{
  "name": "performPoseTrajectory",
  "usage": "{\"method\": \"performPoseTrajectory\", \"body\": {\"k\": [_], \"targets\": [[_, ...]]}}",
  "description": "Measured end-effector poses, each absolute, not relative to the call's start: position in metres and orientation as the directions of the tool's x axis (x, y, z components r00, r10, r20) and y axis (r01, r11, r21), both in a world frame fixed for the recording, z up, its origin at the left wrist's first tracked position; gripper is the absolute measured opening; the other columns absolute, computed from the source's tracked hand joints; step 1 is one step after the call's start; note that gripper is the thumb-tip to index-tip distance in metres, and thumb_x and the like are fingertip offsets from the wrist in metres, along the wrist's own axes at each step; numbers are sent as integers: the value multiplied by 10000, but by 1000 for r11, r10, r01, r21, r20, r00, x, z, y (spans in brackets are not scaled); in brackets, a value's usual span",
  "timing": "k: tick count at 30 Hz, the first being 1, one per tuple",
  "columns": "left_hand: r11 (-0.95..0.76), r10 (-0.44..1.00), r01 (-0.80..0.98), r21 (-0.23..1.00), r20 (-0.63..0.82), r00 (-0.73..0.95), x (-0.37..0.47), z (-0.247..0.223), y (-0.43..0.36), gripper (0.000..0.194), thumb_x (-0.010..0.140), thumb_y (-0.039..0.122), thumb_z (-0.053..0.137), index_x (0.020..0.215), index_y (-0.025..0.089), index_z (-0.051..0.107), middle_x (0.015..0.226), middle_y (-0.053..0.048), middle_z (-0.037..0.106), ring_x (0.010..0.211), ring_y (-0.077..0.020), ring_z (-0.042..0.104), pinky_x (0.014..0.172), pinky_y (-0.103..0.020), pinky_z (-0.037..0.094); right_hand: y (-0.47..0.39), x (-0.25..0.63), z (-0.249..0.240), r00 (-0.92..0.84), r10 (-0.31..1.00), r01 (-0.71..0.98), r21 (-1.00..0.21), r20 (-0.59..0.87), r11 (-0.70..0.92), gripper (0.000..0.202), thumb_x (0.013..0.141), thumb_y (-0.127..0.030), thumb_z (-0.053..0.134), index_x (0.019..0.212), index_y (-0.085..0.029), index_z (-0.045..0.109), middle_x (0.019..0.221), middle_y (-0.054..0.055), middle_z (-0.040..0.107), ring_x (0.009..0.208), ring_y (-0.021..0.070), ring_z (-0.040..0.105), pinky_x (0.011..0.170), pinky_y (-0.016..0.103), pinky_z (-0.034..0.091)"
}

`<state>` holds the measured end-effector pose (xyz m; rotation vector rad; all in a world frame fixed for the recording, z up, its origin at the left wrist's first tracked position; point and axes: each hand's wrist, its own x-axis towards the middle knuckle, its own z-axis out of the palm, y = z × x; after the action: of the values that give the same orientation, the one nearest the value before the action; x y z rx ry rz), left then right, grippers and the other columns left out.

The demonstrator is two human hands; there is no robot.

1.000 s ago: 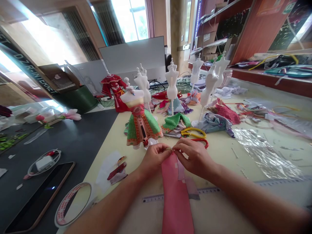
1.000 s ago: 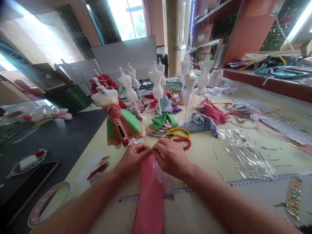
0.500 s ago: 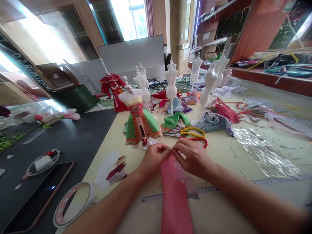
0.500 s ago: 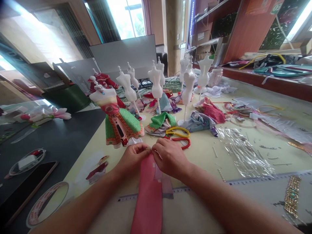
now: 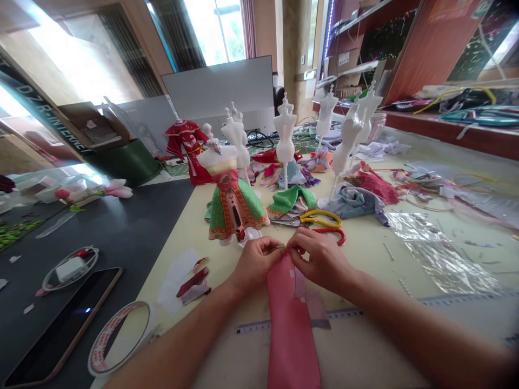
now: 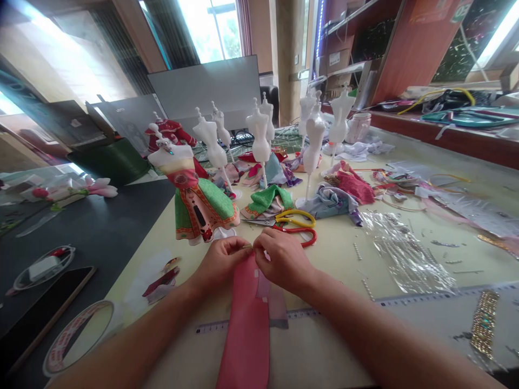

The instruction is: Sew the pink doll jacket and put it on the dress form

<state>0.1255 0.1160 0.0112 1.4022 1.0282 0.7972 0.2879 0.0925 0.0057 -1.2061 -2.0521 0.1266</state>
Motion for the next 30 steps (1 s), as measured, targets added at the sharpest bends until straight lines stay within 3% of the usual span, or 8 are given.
{"method": "performPoseTrajectory", "body": {"k": [8, 21, 30], "targets": [[52, 917, 114, 992, -92, 388, 126, 14, 116, 220, 675, 332, 685, 699, 124, 617, 641, 3, 589, 593, -107, 509, 561, -213, 390, 97, 288, 9, -175, 935, 585, -731, 308, 350, 100, 694, -110, 491, 632, -183, 520, 598, -10, 553, 566, 126, 488, 518, 227, 324], [73, 917, 96, 993, -104, 385, 125, 14, 116, 224, 686, 347, 681, 717, 131, 630, 660, -7, 607, 597, -112, 519, 561, -215, 391, 103, 292, 11, -103, 984, 357, -918, 145, 173, 94, 689, -212, 500, 622, -168, 551, 575, -20, 514, 547, 115, 449, 485, 217, 311], [108, 919, 86, 990, -132, 371, 125, 16, 115, 204, 699, 330, 657, 708, 129, 626, 643, 5, 599, 576, -95, 506, 544, -198, 382, 105, 296, 10, -182, 980, 102, -993, -84, -66, 93, 678, -240, 562, 645, -153, 566, 539, -41, 477, 498, 82, 412, 467, 204, 309]]}}
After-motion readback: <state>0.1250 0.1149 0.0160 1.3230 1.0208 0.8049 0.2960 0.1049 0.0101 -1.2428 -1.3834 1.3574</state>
